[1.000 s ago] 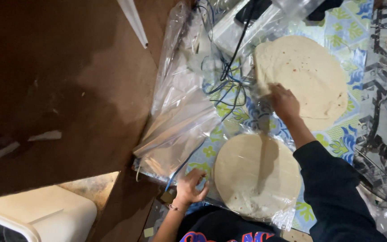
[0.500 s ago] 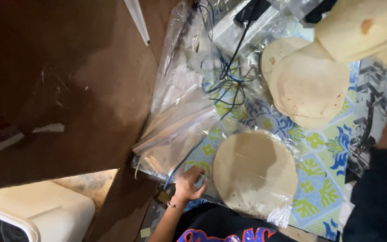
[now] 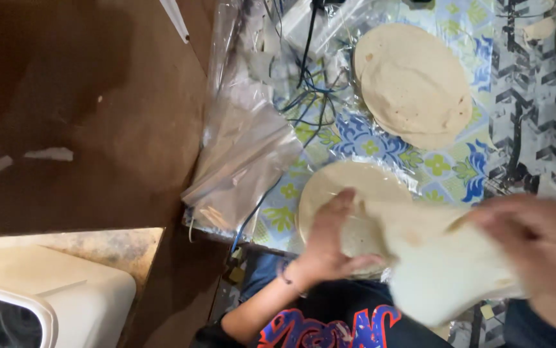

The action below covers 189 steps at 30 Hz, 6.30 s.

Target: The person places tortillas into plastic bags by hand and smooths the bags over the stacks.

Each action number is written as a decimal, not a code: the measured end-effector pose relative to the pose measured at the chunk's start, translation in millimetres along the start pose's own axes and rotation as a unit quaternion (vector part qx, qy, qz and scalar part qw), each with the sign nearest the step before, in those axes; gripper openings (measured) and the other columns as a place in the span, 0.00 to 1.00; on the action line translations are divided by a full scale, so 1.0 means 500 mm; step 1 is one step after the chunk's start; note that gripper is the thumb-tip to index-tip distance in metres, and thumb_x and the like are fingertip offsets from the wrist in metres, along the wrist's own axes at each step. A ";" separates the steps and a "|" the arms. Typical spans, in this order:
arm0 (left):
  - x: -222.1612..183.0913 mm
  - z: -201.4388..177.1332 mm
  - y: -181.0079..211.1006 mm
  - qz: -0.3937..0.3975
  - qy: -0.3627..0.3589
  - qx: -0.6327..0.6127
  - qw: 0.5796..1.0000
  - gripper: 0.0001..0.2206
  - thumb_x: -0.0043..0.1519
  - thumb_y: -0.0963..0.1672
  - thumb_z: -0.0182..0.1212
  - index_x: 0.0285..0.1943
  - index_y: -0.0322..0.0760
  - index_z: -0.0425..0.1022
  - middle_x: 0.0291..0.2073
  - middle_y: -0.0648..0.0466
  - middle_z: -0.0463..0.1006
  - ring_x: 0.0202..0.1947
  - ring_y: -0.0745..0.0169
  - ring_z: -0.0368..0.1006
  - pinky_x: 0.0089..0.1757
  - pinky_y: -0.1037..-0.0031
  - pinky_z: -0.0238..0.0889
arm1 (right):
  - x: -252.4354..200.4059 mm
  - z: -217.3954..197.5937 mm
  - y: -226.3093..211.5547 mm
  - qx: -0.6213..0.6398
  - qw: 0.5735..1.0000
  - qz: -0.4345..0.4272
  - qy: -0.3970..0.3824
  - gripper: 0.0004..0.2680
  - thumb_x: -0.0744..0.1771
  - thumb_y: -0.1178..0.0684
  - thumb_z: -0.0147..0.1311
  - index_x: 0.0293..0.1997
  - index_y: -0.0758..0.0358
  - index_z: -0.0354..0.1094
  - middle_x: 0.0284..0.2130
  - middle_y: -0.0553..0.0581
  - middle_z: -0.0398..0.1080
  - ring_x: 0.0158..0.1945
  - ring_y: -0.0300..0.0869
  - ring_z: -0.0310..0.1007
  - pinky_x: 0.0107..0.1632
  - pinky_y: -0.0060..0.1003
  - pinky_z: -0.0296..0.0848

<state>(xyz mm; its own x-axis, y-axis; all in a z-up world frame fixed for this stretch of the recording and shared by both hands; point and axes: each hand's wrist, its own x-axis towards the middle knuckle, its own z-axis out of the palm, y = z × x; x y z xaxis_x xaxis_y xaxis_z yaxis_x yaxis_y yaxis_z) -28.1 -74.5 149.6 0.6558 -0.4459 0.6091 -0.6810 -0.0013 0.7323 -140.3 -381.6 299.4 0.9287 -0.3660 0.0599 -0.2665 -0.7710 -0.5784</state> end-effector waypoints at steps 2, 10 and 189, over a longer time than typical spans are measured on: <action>0.044 0.008 0.068 0.023 -0.010 -0.113 0.993 0.40 0.51 0.52 0.72 0.66 0.27 0.57 0.64 0.38 0.66 0.63 0.35 0.65 0.62 0.55 0.52 | -0.062 0.089 -0.082 0.028 0.998 0.026 -0.043 0.06 0.64 0.56 0.62 0.36 0.69 0.79 0.19 0.55 0.70 0.20 0.36 0.64 0.25 0.34 0.62; -0.055 0.011 -0.040 -0.067 -0.135 -0.089 0.985 0.12 0.64 0.45 0.66 0.55 0.41 0.79 0.43 0.55 0.83 0.43 0.59 0.76 0.53 0.62 0.59 | -0.085 0.109 0.048 0.141 0.977 -0.005 -0.161 0.12 0.61 0.50 0.68 0.44 0.62 0.77 0.28 0.53 0.79 0.29 0.32 0.75 0.30 0.28 0.73; -0.004 0.036 -0.305 -0.425 -0.037 -0.255 0.868 0.12 0.68 0.47 0.59 0.44 0.31 0.75 0.24 0.52 0.79 0.11 0.71 0.62 0.18 0.79 0.55 | -0.085 0.389 0.154 0.212 0.961 0.059 0.168 0.14 0.72 0.64 0.45 0.67 0.64 0.55 0.41 0.56 0.76 0.26 0.29 0.61 0.29 0.26 0.60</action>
<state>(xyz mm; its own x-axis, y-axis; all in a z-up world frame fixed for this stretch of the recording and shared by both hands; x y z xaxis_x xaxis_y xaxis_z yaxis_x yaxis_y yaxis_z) 68.5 -89.4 31.2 0.8154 -0.5337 -0.2241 0.2835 0.0306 0.9585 -150.0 -323.9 94.2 0.7431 -0.6412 0.1915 -0.1698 -0.4574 -0.8729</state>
